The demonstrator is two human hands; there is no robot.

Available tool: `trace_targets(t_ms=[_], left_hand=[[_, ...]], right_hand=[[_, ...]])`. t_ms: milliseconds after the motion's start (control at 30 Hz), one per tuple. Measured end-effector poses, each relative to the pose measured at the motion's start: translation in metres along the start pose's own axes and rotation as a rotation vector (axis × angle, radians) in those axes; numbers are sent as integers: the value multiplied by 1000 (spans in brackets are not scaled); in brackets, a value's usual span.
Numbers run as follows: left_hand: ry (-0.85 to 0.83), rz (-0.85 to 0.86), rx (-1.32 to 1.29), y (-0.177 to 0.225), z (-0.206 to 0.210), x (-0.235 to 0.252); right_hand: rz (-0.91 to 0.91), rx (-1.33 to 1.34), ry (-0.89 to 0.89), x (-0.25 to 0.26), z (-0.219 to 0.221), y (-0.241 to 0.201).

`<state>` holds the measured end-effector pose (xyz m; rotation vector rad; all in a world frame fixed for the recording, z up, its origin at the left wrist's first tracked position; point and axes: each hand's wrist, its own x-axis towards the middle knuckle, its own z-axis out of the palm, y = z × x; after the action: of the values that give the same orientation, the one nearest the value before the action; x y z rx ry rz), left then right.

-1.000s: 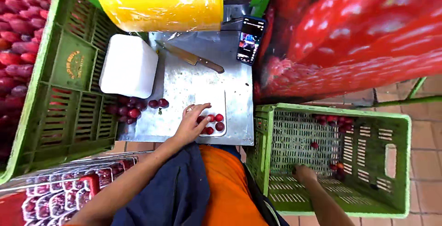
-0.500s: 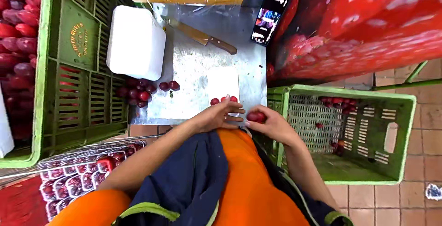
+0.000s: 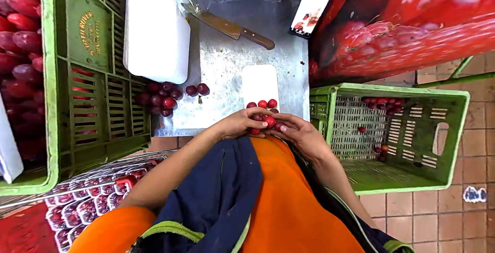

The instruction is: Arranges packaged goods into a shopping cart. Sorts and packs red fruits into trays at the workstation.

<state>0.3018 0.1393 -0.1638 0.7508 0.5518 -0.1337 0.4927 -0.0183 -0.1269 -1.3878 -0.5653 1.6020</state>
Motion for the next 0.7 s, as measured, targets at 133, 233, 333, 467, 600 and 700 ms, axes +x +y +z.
trace_targets(t_ms=[133, 233, 333, 467, 600, 700], left_hand=[[65, 47, 99, 3, -4, -7], [73, 65, 95, 5, -8, -10], [81, 83, 99, 6, -10, -12], [213, 217, 224, -1, -14, -10], [408, 292, 309, -4, -24, -12], [481, 340, 368, -3, -28, -12]], right_hand=[[-47, 65, 58, 0, 5, 6], [-11, 196, 73, 3, 7, 7], [-9, 240, 69, 11, 5, 14], [-100, 22, 72, 16, 0, 24], [-228, -186, 104, 13, 2, 21], [-319, -226, 182, 12, 7, 18]])
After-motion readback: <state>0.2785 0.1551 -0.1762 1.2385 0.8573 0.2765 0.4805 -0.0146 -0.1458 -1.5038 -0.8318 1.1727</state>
